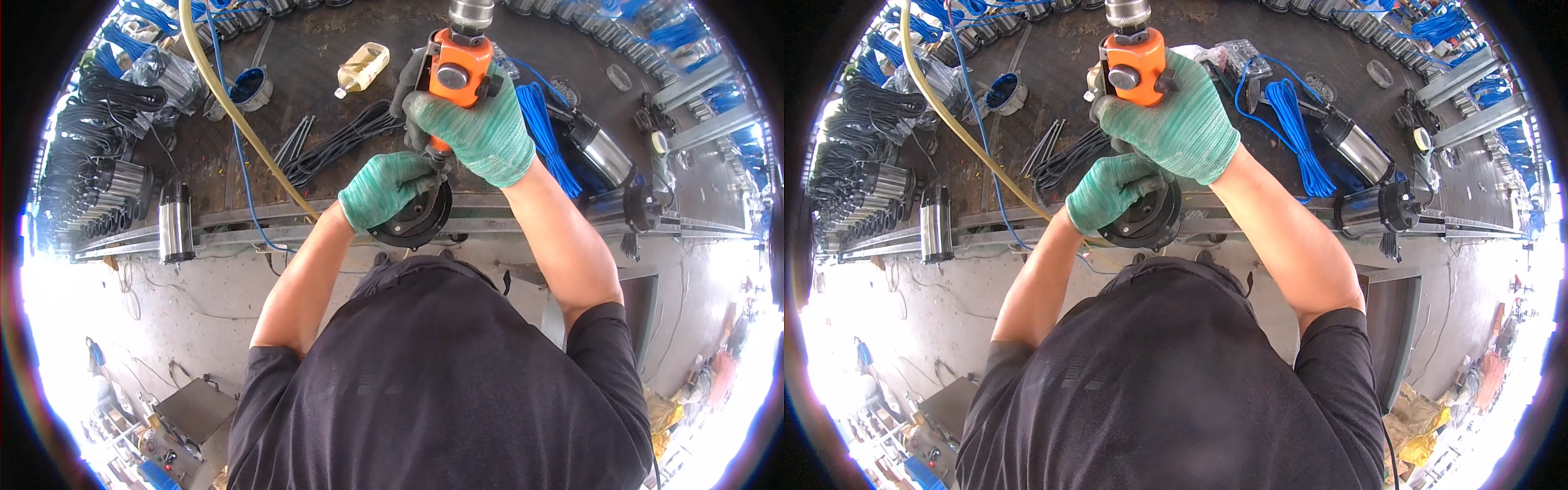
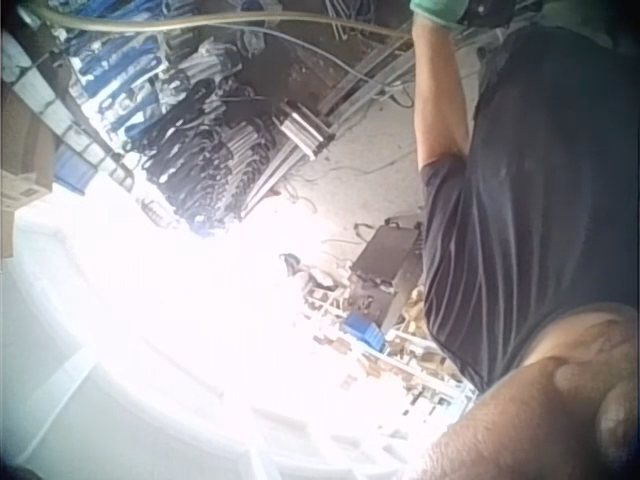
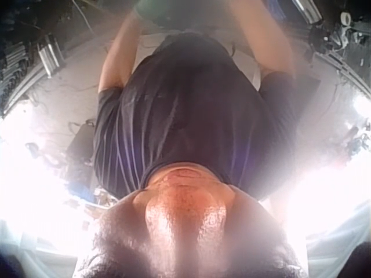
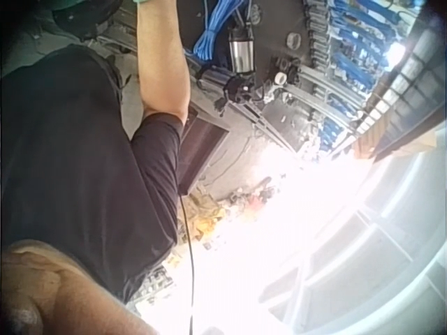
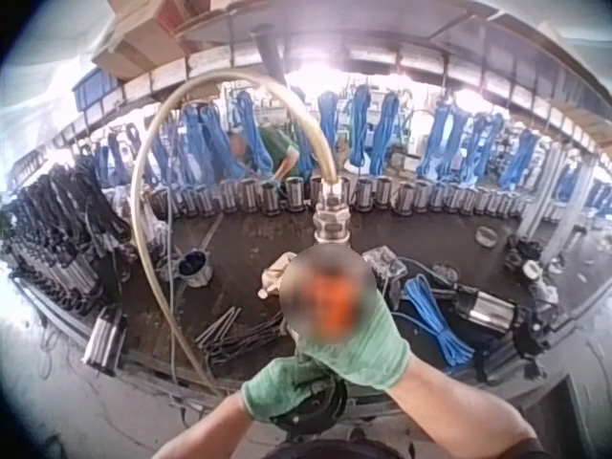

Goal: The person retrieves water pumps, places one on a workbench, unscrews fasteners using a pneumatic tool, and removes its internal and external components by hand.

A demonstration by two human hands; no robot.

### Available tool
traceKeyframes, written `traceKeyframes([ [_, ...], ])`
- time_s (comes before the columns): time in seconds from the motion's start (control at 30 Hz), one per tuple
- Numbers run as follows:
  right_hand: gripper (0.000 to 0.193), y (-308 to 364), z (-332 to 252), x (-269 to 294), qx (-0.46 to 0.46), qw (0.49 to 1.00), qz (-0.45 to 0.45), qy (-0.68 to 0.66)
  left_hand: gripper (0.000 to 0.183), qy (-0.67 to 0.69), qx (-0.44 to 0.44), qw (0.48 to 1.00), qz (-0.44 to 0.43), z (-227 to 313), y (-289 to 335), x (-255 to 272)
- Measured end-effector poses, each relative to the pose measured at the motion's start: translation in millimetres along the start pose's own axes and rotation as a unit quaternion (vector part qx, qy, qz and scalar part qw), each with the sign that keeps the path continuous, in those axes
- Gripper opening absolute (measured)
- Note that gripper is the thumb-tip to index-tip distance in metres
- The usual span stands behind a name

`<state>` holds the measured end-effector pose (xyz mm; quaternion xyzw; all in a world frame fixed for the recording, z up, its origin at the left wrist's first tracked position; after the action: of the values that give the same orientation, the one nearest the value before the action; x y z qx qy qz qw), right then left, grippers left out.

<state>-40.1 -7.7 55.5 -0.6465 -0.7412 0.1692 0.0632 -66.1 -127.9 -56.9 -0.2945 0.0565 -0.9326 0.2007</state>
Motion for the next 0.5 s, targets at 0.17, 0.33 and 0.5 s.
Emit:
traceKeyframes([
  [0.17, 0.027, -7.7, -15.7, 5.1, 0.038, 0.996, 0.013, 0.075, 0.031, 0.003, 0.020, 1.000, -0.010, 11.5, -4.2, 12.9],
  [0.33, 0.028, -27.2, -23.9, 14.1, 0.136, 0.982, 0.109, 0.078, 0.028, 0.053, 0.056, 0.997, -0.020, 3.4, -7.8, 17.5],
  [0.5, 0.022, -29.8, -30.0, 32.8, 0.084, 0.982, 0.167, -0.033, 0.045, -0.044, -0.009, 0.999, 0.006, 2.3, -15.1, 34.4],
])
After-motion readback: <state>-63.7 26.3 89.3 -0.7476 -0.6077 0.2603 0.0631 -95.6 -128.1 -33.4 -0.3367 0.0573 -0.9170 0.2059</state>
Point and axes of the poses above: each hand's wrist, its own y-axis away from the middle knuckle, its own x-axis out of the back of the hand, z = x × y, the point moved 6 cm from there along -y, towards the middle knuckle, and after that the axes turned 8 degrees about -z, right-handed, at the moved point
